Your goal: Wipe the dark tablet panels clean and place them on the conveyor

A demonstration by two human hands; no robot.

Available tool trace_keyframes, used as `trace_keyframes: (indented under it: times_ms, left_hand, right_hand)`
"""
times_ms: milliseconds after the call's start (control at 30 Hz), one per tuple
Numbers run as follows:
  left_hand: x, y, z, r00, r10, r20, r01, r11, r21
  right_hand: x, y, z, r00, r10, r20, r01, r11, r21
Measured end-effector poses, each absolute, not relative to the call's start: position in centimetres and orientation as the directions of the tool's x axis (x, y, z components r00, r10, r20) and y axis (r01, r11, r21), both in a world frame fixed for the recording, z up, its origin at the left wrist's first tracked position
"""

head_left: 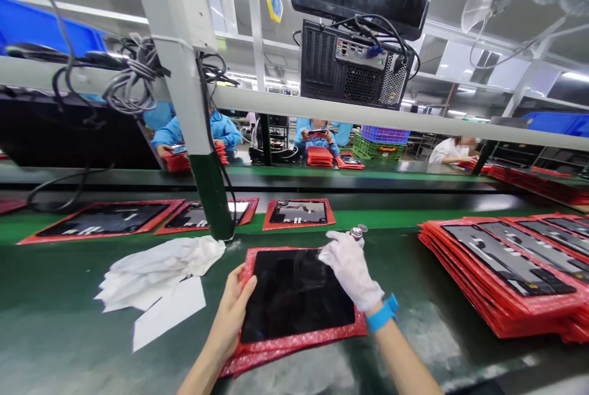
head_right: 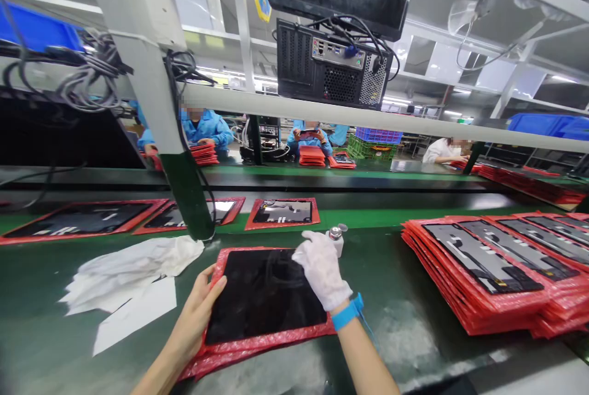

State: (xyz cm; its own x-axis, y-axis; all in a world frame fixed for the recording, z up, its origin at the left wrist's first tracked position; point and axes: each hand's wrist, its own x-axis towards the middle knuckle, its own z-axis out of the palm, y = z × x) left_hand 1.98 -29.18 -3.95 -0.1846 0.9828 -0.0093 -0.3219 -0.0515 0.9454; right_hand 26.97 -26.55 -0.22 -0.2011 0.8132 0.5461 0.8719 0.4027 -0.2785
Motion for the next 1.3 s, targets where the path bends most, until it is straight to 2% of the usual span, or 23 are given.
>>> trace_keyframes:
  times_ms: [100, 200, 267, 333, 467, 533, 600, 667, 700, 733, 800, 867, 900, 1000, 1067, 1133, 1267, 1300]
  left_hand:
    - [2.0, -30.1, -3.5, -0.170, 0.984, -0.045, -0.379, -0.023, 0.925]
    - [1.8, -30.7, -3.3, -0.142, 0.959, -0.246, -0.538, 0.134, 0.832]
    - [1.5, -30.7, -3.2, -0.086, 0.943, -0.322, -0.601, 0.209, 0.771]
    - [1.2, -30.3, -3.0, -0.058, 0.946, -0.320, -0.600, 0.223, 0.768]
    - [1.1, -29.5, -2.8, -0.098, 0.937, -0.335, -0.527, 0.237, 0.816]
    - [1.1, -29.5, -2.9, -0.107, 0.924, -0.367, -0.524, 0.261, 0.811]
    - [1.2, -29.9, -3.0, -0.065, 0.905, -0.421, -0.585, 0.307, 0.751]
    - [1.1, -30.4, -3.2, 0.025, 0.882, -0.470, -0.649, 0.372, 0.664]
    - [1.0, -30.6, -3.3, 0.065, 0.873, -0.483, -0.661, 0.400, 0.634]
    - [0.9, -30.8, -3.4, 0.088, 0.872, -0.482, -0.658, 0.414, 0.629]
    - [0.8, -31.1, -3.7, 0.092, 0.893, -0.440, -0.625, 0.396, 0.673]
    - [0.7, -31.4, -3.9, 0.071, 0.933, -0.353, -0.587, 0.325, 0.742]
    - [0.7, -31.6, -4.0, 0.052, 0.951, -0.304, -0.569, 0.279, 0.774]
    - [0.9, -32.0, -4.2, -0.041, 0.978, -0.203, -0.505, 0.155, 0.849]
    - [1.1, -32.2, -4.3, -0.095, 0.980, -0.173, -0.475, 0.108, 0.873]
    - [1.3, -32.3, -4.4, -0.119, 0.978, -0.170, -0.467, 0.095, 0.879]
    - [1.4, -32.2, -4.8, -0.177, 0.967, -0.183, -0.468, 0.081, 0.880]
    - [1.3, -32.2, -4.8, -0.189, 0.964, -0.187, -0.464, 0.080, 0.882]
  right_hand:
    - [24.2, -25.4, 2.3, -0.391, 0.812, 0.433, 0.742, 0.557, -0.374]
    - [23.0, -25.8, 3.2, -0.454, 0.808, 0.375, 0.689, 0.585, -0.427]
    - [23.5, -26.8, 4.1, -0.458, 0.789, 0.410, 0.687, 0.607, -0.400]
    - [24.5, -27.9, 5.5, -0.455, 0.723, 0.520, 0.687, 0.656, -0.312]
    - [25.3, -29.3, 7.3, -0.427, 0.485, 0.763, 0.723, 0.690, -0.034]
    - [24.7, -29.7, 6.1, -0.458, 0.374, 0.806, 0.719, 0.689, 0.089]
    - [23.6, -30.3, 3.3, -0.505, 0.300, 0.809, 0.711, 0.676, 0.192]
    - [22.5, -31.6, -0.1, -0.524, 0.268, 0.808, 0.693, 0.686, 0.221]
    - [22.1, -32.4, -1.9, -0.525, 0.267, 0.808, 0.654, 0.734, 0.183]
    - [21.9, -33.3, -3.4, -0.490, 0.294, 0.820, 0.621, 0.778, 0.092]
    - [22.2, -34.8, -5.7, -0.322, 0.426, 0.846, 0.589, 0.789, -0.173]
    - [23.3, -35.6, -6.5, -0.108, 0.580, 0.807, 0.630, 0.668, -0.396]
    - [24.0, -35.6, -6.5, -0.015, 0.628, 0.778, 0.664, 0.588, -0.462]
    - [25.1, -33.8, -5.1, 0.116, 0.674, 0.730, 0.715, 0.453, -0.532]
    - [24.0, -31.9, -4.2, 0.130, 0.696, 0.706, 0.735, 0.410, -0.540]
    - [21.4, -30.1, -4.0, 0.047, 0.703, 0.710, 0.777, 0.422, -0.468]
    - [16.7, -27.8, -4.5, -0.272, 0.624, 0.732, 0.853, 0.508, -0.116]
    - [16.7, -27.5, -4.6, -0.313, 0.606, 0.731, 0.856, 0.514, -0.060]
